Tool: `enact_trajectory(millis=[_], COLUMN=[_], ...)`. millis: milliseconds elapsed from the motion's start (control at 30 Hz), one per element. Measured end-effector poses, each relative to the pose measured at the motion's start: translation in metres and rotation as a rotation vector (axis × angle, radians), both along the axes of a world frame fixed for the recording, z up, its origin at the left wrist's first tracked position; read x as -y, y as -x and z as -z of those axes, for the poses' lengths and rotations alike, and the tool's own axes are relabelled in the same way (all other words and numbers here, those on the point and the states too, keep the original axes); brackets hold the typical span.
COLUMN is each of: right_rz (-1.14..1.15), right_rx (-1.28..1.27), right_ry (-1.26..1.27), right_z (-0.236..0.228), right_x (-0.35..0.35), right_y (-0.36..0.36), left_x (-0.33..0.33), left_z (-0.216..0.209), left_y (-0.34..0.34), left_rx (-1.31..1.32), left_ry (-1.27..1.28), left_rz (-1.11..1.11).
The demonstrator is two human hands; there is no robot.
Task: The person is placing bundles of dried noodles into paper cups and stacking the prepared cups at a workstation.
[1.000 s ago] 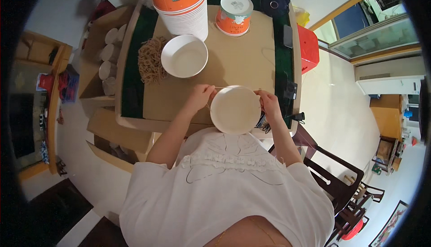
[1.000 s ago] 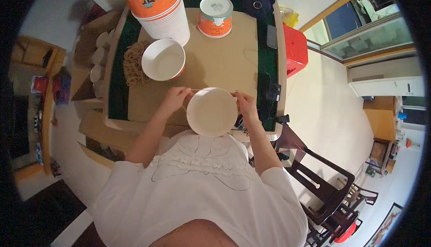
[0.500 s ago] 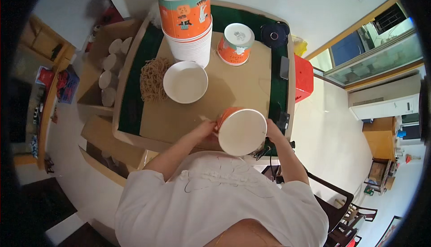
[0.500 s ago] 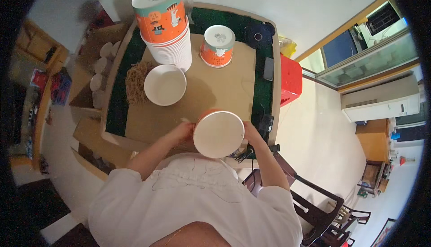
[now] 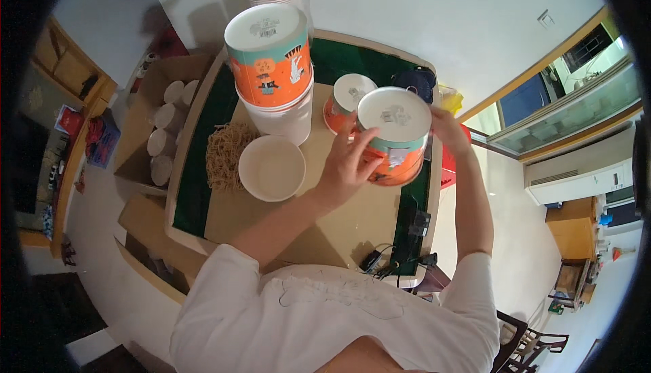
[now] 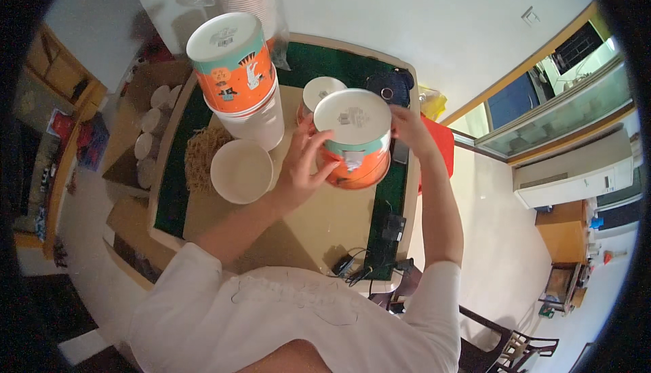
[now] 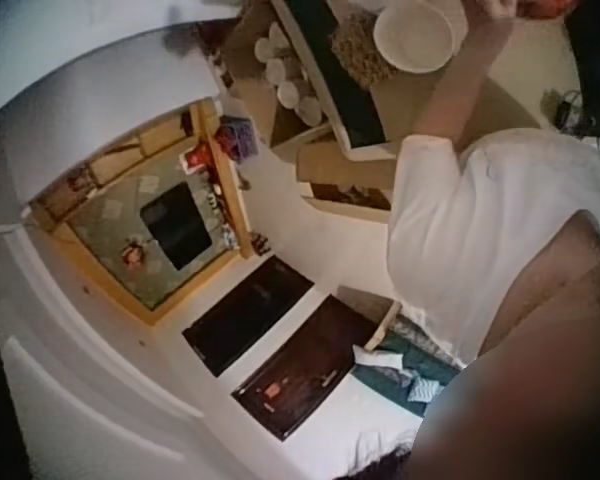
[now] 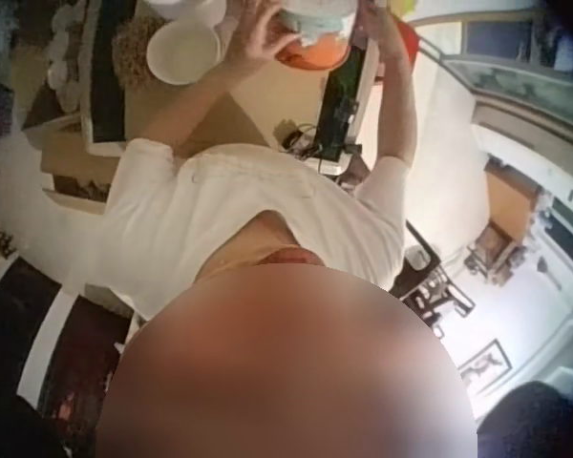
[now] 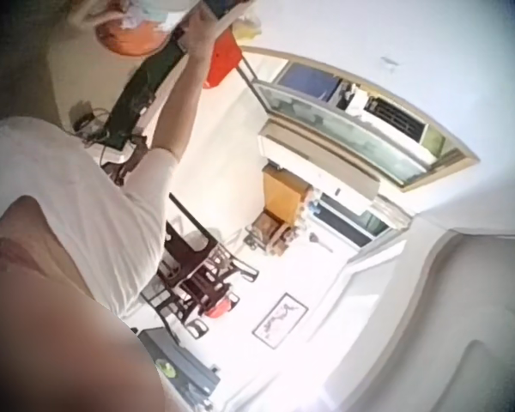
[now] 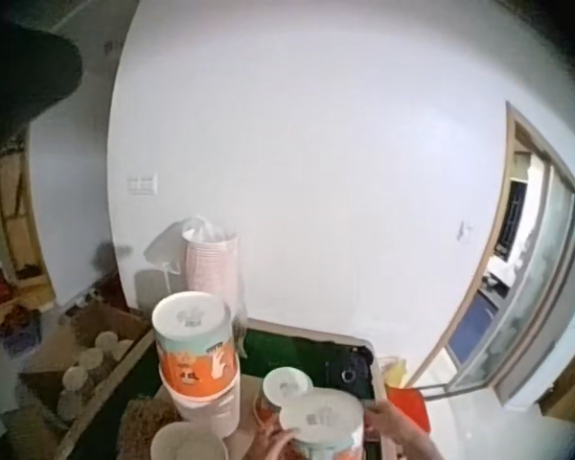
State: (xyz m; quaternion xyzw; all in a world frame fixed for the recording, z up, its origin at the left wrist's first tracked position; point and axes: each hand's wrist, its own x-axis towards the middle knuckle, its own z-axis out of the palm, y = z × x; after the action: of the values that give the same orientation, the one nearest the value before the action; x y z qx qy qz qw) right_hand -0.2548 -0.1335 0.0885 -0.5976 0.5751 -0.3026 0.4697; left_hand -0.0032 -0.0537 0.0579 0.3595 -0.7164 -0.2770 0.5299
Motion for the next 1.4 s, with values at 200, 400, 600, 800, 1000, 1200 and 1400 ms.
enact_trajectory(millis=[200,400,600,800,1000,1200,1400], right_rz=[-0.107,-0.229,-0.394,-0.574,-0.062,0.046,0.138], right_rx=[0.07,0.174,0.171,0.044,-0.016,-0.065,-0.12], right_ry=[0.084,0.081,-0.238,-0.234,0.049,0.553,0.573], right_z=[-0.004,0.028,0.052,0.093,0.112,0.088,0.111], right_x=[0.119,0.184,0.224,0.257,0.262,0.16,0.05], right_y=[-0.027,-0.055,-0.087,-0.093,-0.025,-0.051,-0.066], left_x=[0.03,0.062,0.072,0.069,0.032,-0.018,-0.043], left_z=[0.001,0.01,0.033,0.043,0.049,0.077,0.072], left_y=[0.021,0.025,0.028,0.028,0.007,-0.048,-0.128], left_rx=[0.222,0.35,0.383,0.413,0.342,0.253,0.416], left_ry=[0.104,-0.021,-0.117,-0.246,-0.269,-0.392,-0.295], left_rz=[-0.203,-0.216,-0.212,-0.168,-0.015,-0.053,-0.497])
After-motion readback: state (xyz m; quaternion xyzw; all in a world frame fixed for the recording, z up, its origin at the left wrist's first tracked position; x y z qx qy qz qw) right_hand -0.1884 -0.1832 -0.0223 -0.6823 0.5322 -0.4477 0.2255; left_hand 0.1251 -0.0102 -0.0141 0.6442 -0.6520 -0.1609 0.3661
